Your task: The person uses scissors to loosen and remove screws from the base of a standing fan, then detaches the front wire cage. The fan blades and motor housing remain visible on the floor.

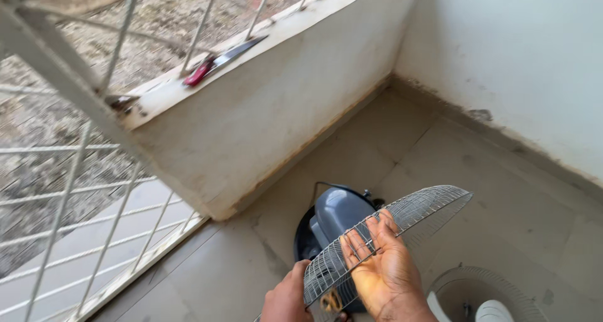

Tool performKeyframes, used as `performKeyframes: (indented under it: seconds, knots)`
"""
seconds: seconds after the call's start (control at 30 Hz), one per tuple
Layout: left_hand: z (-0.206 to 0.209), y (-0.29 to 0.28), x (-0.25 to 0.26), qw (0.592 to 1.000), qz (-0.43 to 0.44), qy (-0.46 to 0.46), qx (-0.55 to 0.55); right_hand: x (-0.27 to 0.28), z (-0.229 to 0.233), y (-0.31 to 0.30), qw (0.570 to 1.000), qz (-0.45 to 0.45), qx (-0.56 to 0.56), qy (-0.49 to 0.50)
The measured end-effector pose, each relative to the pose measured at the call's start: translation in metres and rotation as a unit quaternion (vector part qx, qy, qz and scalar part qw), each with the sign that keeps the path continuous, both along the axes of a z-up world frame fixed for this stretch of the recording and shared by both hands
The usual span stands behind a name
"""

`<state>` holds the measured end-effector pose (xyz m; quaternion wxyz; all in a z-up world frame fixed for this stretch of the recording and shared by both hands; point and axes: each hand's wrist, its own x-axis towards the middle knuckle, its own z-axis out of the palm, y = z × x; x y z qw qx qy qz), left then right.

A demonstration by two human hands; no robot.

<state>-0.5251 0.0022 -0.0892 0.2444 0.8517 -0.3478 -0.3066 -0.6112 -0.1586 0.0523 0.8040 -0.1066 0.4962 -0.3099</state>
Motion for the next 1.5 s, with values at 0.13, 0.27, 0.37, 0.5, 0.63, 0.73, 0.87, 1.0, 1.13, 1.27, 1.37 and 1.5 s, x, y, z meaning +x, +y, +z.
performKeyframes:
  seconds: [0.13, 0.27, 0.37, 0.5, 0.63, 0.73, 0.87, 1.0, 1.13, 1.27, 1.37, 1.5]
  knots:
    - [-0.005, 0.041, 0.004, 0.997, 0.026, 0.006, 0.069, 0.006, -0.02, 0.041, 1.0, 0.022, -0.001, 0.008]
    - [-0.007, 0.076, 0.005, 0.994, 0.01, 0.033, 0.107, 0.005, -0.048, 0.068, 0.999, 0.022, -0.007, 0.032]
    - [-0.014, 0.099, 0.019, 0.992, -0.029, 0.022, 0.118, 0.006, -0.079, 0.089, 0.999, 0.024, -0.006, 0.041]
    - [-0.04, 0.125, 0.031, 0.986, -0.029, 0.061, 0.151, 0.008, -0.129, 0.114, 0.999, 0.019, -0.02, 0.025]
    - [-0.072, 0.158, 0.039, 0.981, 0.002, 0.096, 0.171, 0.01, -0.166, 0.148, 0.998, 0.039, 0.011, 0.057]
    - [-0.115, 0.168, 0.047, 0.976, -0.013, 0.096, 0.194, 0.02, -0.201, 0.154, 0.994, 0.064, 0.026, 0.09]
    - [-0.181, 0.179, 0.079, 0.966, -0.049, 0.119, 0.224, 0.034, -0.255, 0.156, 0.985, 0.15, 0.004, 0.082]
    - [-0.231, 0.181, 0.11, 0.96, -0.032, 0.14, 0.239, 0.057, -0.295, 0.146, 0.96, 0.269, -0.011, 0.083]
    - [-0.263, 0.188, 0.137, 0.944, 0.033, 0.196, 0.262, 0.081, -0.322, 0.133, 0.927, 0.356, 0.009, 0.116]
    - [-0.295, 0.21, 0.172, 0.906, 0.116, 0.285, 0.289, 0.089, -0.358, 0.128, 0.906, 0.393, 0.022, 0.154]
    - [-0.327, 0.228, 0.202, 0.893, 0.147, 0.31, 0.291, 0.081, -0.398, 0.122, 0.888, 0.422, 0.008, 0.185]
    - [-0.367, 0.248, 0.215, 0.881, 0.18, 0.332, 0.285, 0.055, -0.452, 0.122, 0.872, 0.418, 0.045, 0.251]
